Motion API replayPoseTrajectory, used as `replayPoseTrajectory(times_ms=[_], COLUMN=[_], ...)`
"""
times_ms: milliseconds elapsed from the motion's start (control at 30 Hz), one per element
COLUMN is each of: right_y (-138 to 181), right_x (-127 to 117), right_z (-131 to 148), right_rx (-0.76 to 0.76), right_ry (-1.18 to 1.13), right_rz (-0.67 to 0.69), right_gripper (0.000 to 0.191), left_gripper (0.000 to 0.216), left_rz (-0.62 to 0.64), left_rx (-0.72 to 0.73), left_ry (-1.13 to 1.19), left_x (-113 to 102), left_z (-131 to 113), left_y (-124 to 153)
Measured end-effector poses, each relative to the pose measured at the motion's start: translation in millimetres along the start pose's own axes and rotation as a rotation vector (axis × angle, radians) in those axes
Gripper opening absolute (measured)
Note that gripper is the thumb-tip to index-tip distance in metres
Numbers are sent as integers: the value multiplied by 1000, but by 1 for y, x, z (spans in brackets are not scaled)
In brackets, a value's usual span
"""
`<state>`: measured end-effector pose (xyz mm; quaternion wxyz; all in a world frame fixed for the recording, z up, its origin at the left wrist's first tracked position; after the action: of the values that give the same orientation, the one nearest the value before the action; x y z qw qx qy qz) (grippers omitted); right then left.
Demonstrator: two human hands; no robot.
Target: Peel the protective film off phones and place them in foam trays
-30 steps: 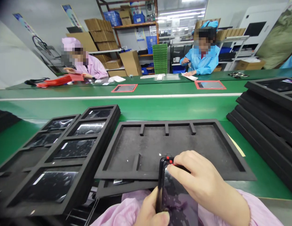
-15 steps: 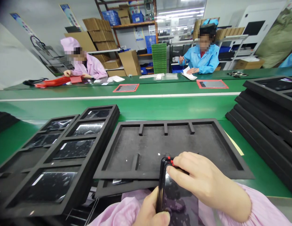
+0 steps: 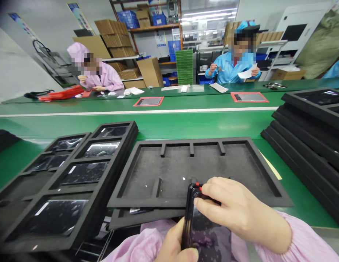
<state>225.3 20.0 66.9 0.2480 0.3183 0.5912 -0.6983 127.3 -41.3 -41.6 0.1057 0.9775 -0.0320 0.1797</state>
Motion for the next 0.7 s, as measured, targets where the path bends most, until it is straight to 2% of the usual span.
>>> replayPoseTrajectory(times_ms=[200,400,500,700], right_y=[0,4,3,0], right_x=[-1,1,0,-1], right_z=[-2,-4,-5,-9], right_rx=[42,63,50,40], right_ry=[-36,-71,-84,-94], right_rz=[-48,-11,-32,-55], right_gripper=[22,17,19,21], left_gripper=[78,74,70,71], left_rz=[-46,-83,-77,-45], left_rx=[-84,-107,-136,-106], left_ry=[-53,-91,-117,-98], left_x=[-2,-9,-11,-8], left_z=[4,14,18,13], left_y=[2,4,4,3])
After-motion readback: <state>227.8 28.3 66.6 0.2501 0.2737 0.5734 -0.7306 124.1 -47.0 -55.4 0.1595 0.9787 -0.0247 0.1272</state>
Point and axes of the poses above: each hand's wrist, its own y-axis away from the middle knuckle, its own x-axis out of the palm, z = x × y, the point moved 5 cm from there along -y, towards the middle knuckle, and after that the axes turned 14 degrees about -z, right-handed, at the moved point
